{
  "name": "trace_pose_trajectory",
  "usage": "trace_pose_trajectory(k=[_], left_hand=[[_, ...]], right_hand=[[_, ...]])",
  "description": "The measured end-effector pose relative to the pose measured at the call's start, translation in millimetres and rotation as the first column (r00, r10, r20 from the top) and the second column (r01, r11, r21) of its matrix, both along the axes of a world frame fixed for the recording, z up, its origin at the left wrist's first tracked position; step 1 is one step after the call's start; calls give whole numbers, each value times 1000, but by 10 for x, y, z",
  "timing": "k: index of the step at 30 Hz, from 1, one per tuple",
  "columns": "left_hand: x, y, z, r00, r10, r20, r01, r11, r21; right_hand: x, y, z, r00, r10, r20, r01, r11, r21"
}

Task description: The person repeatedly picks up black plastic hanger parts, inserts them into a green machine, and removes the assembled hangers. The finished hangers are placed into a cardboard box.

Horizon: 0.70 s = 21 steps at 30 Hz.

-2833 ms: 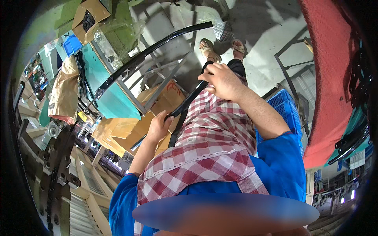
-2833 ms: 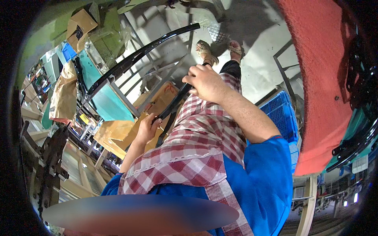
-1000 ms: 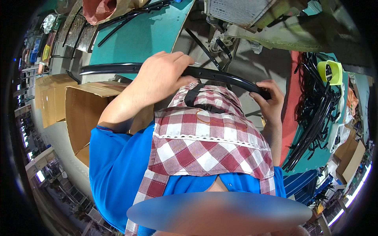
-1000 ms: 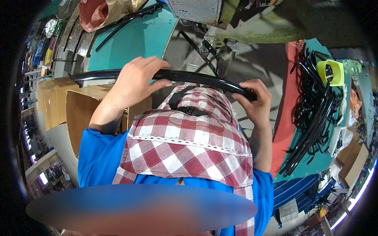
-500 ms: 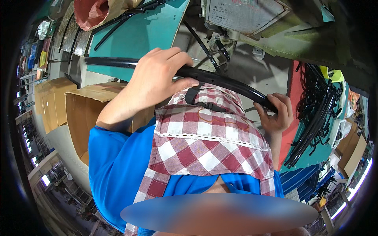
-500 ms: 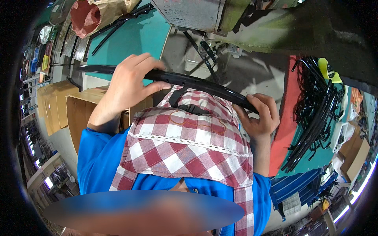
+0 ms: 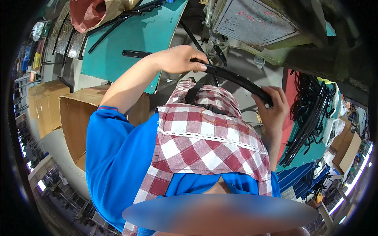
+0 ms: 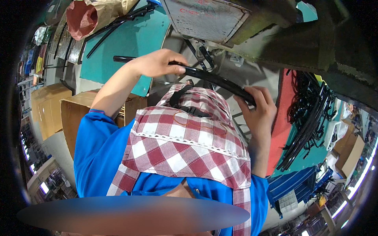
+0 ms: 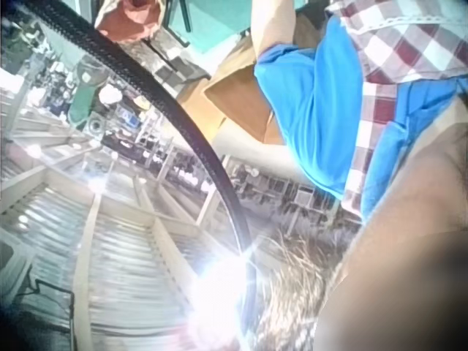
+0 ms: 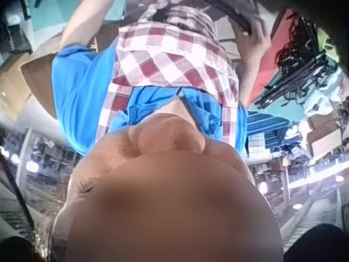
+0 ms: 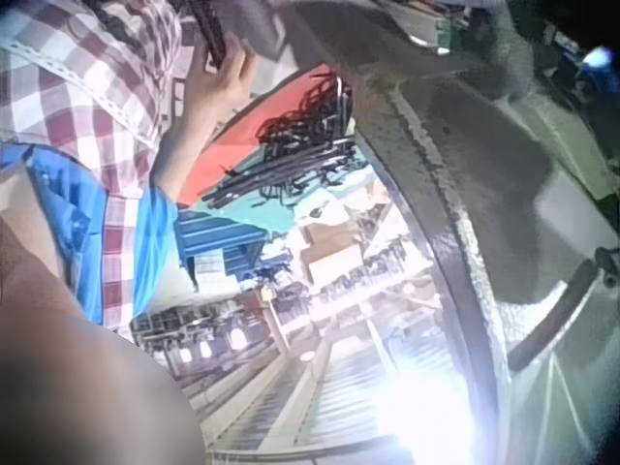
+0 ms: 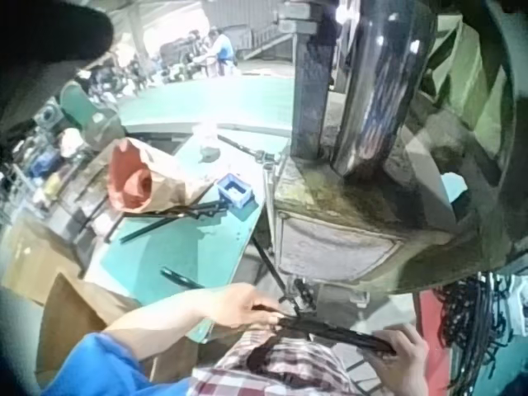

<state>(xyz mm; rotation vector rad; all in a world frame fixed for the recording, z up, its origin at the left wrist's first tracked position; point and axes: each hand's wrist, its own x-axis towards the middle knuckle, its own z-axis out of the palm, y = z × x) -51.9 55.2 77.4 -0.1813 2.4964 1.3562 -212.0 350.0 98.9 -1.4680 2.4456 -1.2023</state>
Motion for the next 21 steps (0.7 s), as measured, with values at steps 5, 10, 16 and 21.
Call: trace_pose_trajectory(k=[5, 10, 16, 21], left_hand=[[-361, -245, -316, 999, 4, -41, -11, 987, -160], [-779, -408, -449, 985, -36, -168, -24, 938, -345], [-928, -442, -471, 998, -38, 53, 47, 983, -178], [-857, -483, -324, 991, -126, -45, 118, 979, -164]], right_hand=[[-167, -228, -449, 1000, -31, -3, 31, 997, 65], [-387, -187, -489, 988, -126, 85, 126, 992, 2], [-326, -144, -636, 980, -175, 91, 165, 980, 113], [-317, -132, -729, 965, -204, 163, 183, 974, 138]])
